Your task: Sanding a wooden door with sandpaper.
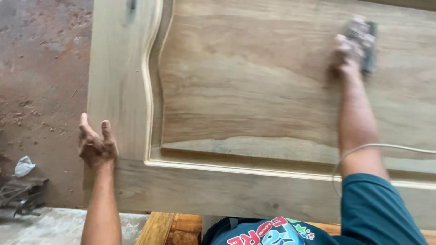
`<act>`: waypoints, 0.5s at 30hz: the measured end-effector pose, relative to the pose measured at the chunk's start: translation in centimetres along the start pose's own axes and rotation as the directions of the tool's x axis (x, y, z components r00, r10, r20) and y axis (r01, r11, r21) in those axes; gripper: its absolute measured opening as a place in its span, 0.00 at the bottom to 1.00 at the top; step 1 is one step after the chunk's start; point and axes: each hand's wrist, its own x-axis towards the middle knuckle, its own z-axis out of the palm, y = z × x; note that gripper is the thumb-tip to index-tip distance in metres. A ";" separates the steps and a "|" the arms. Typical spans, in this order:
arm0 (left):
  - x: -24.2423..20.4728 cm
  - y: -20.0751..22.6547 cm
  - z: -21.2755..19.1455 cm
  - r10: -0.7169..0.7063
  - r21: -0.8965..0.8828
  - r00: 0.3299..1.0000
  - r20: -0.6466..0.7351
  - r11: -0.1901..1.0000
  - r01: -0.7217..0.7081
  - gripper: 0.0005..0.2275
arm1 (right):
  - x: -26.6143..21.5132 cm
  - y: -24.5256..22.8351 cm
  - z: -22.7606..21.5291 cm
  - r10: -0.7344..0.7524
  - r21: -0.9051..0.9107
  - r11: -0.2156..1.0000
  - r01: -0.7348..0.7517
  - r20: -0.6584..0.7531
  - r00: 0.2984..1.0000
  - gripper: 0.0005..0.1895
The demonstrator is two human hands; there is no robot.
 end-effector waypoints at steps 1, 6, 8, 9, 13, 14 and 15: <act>0.0 0.2 -0.2 -0.003 0.004 1.000 0.010 1.000 0.003 0.37 | -3.0 5.5 2.9 0.094 0.051 0.994 -0.098 0.068 0.993 0.20; 0.0 -0.2 0.6 0.015 0.014 1.000 -0.012 1.000 -0.015 0.34 | -7.2 5.6 -9.0 0.358 0.102 0.908 -0.407 0.317 0.878 0.19; -0.1 -0.3 0.5 0.020 0.028 0.999 -0.029 0.999 -0.019 0.33 | -4.5 2.5 -8.6 0.411 0.098 0.888 -0.449 0.269 0.871 0.16; -0.1 -0.4 0.6 0.039 0.033 0.998 -0.048 0.999 -0.038 0.33 | -2.3 0.2 -8.2 0.434 0.095 0.876 -0.472 0.270 0.859 0.23; 0.1 0.1 0.3 0.038 0.049 0.998 -0.043 0.998 -0.036 0.37 | 8.0 -12.4 -4.6 0.309 0.065 0.939 -0.338 0.276 0.910 0.27; 0.2 0.0 0.4 0.032 0.050 0.998 -0.049 0.998 -0.029 0.37 | 8.4 -14.0 1.5 0.303 0.070 0.941 -0.332 0.272 0.913 0.27; 0.3 -0.1 0.5 -0.010 0.025 1.000 -0.013 1.000 0.010 0.40 | 10.4 -17.7 7.1 0.329 0.477 0.797 -0.370 0.172 0.929 0.23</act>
